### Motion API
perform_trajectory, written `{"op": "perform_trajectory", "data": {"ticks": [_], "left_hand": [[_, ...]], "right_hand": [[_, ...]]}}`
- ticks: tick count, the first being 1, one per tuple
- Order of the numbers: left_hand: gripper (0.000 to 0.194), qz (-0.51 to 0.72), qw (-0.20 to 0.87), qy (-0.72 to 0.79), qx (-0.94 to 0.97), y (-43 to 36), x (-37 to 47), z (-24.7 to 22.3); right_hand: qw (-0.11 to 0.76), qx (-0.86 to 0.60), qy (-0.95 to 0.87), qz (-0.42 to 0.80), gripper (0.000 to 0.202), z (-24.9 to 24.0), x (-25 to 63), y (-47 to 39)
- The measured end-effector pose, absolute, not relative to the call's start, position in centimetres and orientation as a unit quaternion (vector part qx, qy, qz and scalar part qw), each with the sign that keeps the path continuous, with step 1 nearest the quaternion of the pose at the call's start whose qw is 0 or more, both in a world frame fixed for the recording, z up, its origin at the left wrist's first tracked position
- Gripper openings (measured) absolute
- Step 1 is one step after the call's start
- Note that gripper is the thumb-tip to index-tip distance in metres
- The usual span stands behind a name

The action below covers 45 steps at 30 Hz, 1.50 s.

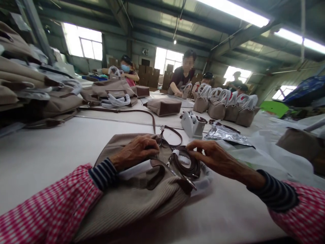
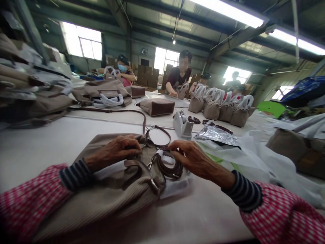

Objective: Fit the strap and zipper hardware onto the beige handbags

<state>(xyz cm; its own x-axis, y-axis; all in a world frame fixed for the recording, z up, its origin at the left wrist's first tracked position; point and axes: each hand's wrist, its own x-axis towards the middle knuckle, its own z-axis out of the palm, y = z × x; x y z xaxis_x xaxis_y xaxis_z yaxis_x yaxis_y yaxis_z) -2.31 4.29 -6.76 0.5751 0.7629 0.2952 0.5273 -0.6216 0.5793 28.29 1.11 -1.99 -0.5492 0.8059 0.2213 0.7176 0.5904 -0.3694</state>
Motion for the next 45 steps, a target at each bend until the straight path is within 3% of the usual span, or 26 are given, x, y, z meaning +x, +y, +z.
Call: {"op": "perform_trajectory", "data": {"ticks": [6, 12, 19, 25, 29, 45], "left_hand": [[0.017, 0.259, 0.208, 0.378, 0.865, 4.3, -2.3, -6.7], [0.016, 0.256, 0.185, 0.364, 0.877, 4.4, -2.2, -7.1], [0.022, 0.234, 0.121, 0.326, 0.908, 4.4, -1.9, -8.1], [0.026, 0.211, 0.087, 0.336, 0.914, 3.6, -1.6, -7.6], [0.030, 0.170, 0.052, 0.361, 0.916, 3.4, -1.2, -7.5], [0.027, 0.166, 0.006, 0.353, 0.921, 2.3, -1.3, -7.7]], "right_hand": [[0.115, -0.468, -0.867, 0.125, 0.049, -5.1, 24.2, 0.8], [0.213, -0.469, -0.839, 0.177, 0.027, -5.9, 24.7, 1.7], [0.284, -0.422, -0.859, 0.059, 0.029, -3.9, 24.7, 2.1], [0.280, -0.422, -0.837, 0.208, 0.027, -3.7, 25.5, 3.8], [0.282, -0.402, -0.836, 0.246, 0.033, -4.3, 25.9, 4.2], [0.182, -0.401, -0.892, 0.104, 0.041, -3.5, 25.3, 3.8]]}}
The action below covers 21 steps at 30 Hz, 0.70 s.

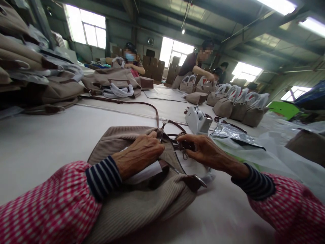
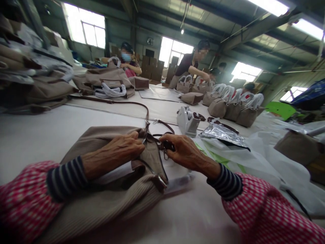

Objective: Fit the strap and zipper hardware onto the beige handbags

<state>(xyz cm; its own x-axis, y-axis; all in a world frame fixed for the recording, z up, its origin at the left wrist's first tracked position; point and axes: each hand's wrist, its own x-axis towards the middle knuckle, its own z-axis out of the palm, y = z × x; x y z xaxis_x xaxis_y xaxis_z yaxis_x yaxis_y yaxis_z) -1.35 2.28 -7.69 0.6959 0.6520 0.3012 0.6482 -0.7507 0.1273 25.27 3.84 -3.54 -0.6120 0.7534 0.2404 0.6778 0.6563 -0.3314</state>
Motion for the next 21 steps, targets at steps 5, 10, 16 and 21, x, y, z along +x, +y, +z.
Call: {"op": "perform_trajectory", "data": {"ticks": [5, 10, 16, 21], "left_hand": [[0.034, 0.154, -0.003, 0.369, 0.917, 2.2, -1.1, -7.5], [0.030, 0.172, -0.006, 0.358, 0.918, 2.2, -1.2, -7.8], [0.024, 0.175, -0.009, 0.348, 0.921, 1.9, -1.5, -8.1], [0.022, 0.185, 0.004, 0.355, 0.917, 2.1, -1.5, -8.1]], "right_hand": [[0.160, -0.397, -0.899, 0.088, 0.039, -3.7, 25.1, 4.0], [0.124, -0.401, -0.904, 0.084, 0.035, -4.1, 24.7, 4.0], [0.118, -0.414, -0.898, 0.088, 0.038, -4.1, 24.4, 4.5], [0.141, -0.387, -0.911, 0.031, 0.043, -5.5, 24.7, 3.7]]}}
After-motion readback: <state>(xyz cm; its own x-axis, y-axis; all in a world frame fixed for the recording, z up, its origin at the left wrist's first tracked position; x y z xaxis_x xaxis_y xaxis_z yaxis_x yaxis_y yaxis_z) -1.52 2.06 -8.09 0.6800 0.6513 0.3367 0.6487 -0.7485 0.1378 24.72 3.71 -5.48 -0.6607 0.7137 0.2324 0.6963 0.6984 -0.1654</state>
